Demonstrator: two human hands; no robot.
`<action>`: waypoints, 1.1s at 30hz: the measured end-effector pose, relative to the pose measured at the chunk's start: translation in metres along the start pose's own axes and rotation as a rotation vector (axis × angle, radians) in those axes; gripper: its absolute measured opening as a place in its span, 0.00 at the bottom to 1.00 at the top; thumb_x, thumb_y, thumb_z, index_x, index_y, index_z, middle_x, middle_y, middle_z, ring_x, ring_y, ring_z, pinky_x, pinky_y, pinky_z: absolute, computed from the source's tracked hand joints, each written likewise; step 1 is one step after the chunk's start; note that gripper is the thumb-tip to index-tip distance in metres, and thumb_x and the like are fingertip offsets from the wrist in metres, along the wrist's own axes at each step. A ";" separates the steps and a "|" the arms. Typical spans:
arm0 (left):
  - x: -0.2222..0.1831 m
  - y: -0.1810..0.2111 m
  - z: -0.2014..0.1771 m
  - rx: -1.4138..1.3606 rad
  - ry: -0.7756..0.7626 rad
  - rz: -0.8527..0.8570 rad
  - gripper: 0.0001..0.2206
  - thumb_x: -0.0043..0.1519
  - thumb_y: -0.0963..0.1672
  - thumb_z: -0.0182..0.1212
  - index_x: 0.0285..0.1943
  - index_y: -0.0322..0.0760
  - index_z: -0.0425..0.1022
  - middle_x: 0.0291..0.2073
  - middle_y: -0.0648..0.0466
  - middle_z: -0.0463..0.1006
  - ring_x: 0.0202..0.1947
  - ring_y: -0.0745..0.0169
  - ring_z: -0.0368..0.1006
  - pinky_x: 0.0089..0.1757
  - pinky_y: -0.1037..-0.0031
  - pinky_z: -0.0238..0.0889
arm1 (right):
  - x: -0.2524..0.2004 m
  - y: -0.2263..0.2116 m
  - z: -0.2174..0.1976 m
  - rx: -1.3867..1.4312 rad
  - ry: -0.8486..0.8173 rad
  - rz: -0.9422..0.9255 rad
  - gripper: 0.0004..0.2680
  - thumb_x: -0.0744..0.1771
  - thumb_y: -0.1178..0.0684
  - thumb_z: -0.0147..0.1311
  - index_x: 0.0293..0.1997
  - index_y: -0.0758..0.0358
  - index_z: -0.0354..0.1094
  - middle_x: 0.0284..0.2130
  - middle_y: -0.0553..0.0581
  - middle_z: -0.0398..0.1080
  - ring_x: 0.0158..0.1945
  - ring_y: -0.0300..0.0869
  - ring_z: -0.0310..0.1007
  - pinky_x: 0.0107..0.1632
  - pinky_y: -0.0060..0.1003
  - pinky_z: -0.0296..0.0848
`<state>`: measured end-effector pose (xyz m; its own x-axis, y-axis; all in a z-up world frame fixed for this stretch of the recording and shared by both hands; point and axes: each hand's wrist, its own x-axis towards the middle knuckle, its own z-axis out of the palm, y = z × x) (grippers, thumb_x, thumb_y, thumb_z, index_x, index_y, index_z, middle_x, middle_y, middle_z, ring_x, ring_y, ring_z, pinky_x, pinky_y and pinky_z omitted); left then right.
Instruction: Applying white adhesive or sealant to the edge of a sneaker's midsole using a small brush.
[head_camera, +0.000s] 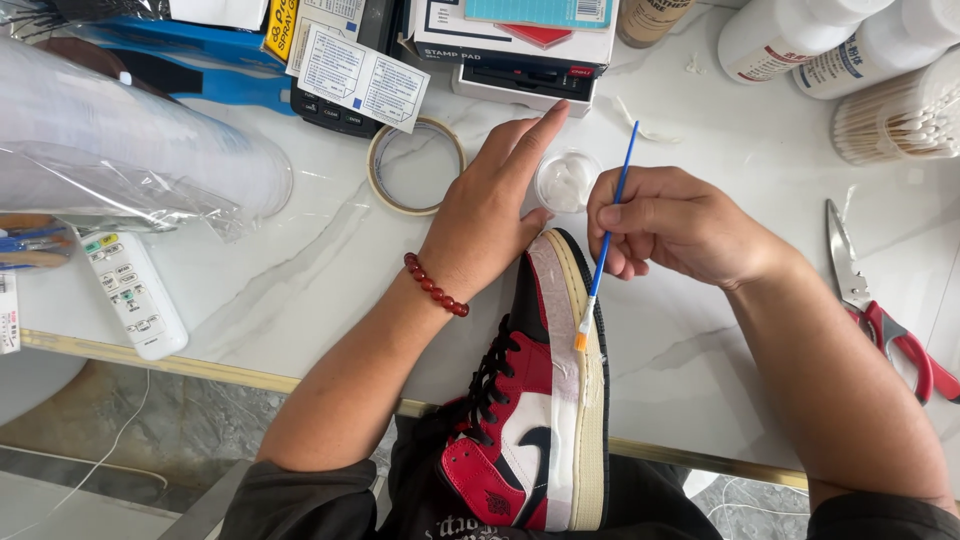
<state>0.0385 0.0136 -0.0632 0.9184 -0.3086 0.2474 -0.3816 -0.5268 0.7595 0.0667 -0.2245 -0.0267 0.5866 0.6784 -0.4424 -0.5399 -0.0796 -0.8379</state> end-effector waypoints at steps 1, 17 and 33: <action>0.000 0.000 0.000 0.001 -0.001 -0.002 0.47 0.50 0.36 0.74 0.79 0.50 0.50 0.65 0.48 0.66 0.61 0.48 0.73 0.55 0.68 0.74 | 0.001 -0.003 0.000 0.002 -0.001 0.001 0.08 0.70 0.58 0.46 0.36 0.71 0.69 0.25 0.58 0.73 0.27 0.38 0.71 0.30 0.28 0.66; -0.032 0.025 -0.026 0.067 0.017 -0.187 0.10 0.61 0.38 0.62 0.49 0.33 0.70 0.41 0.46 0.76 0.38 0.49 0.78 0.40 0.63 0.74 | -0.040 -0.040 0.011 -0.295 0.189 -0.346 0.06 0.71 0.60 0.44 0.40 0.70 0.66 0.31 0.59 0.71 0.32 0.39 0.68 0.36 0.31 0.67; -0.270 0.057 -0.049 -0.331 -0.436 -1.104 0.11 0.64 0.44 0.67 0.47 0.28 0.85 0.33 0.41 0.84 0.34 0.53 0.79 0.39 0.66 0.75 | -0.147 0.137 0.051 0.314 0.741 -1.063 0.07 0.76 0.59 0.44 0.45 0.74 0.63 0.33 0.74 0.73 0.34 0.56 0.75 0.37 0.45 0.77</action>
<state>-0.2259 0.1058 -0.0567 0.5963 -0.0974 -0.7968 0.6799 -0.4665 0.5659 -0.1239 -0.2974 -0.0601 0.9400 -0.2574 0.2237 0.3248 0.4755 -0.8176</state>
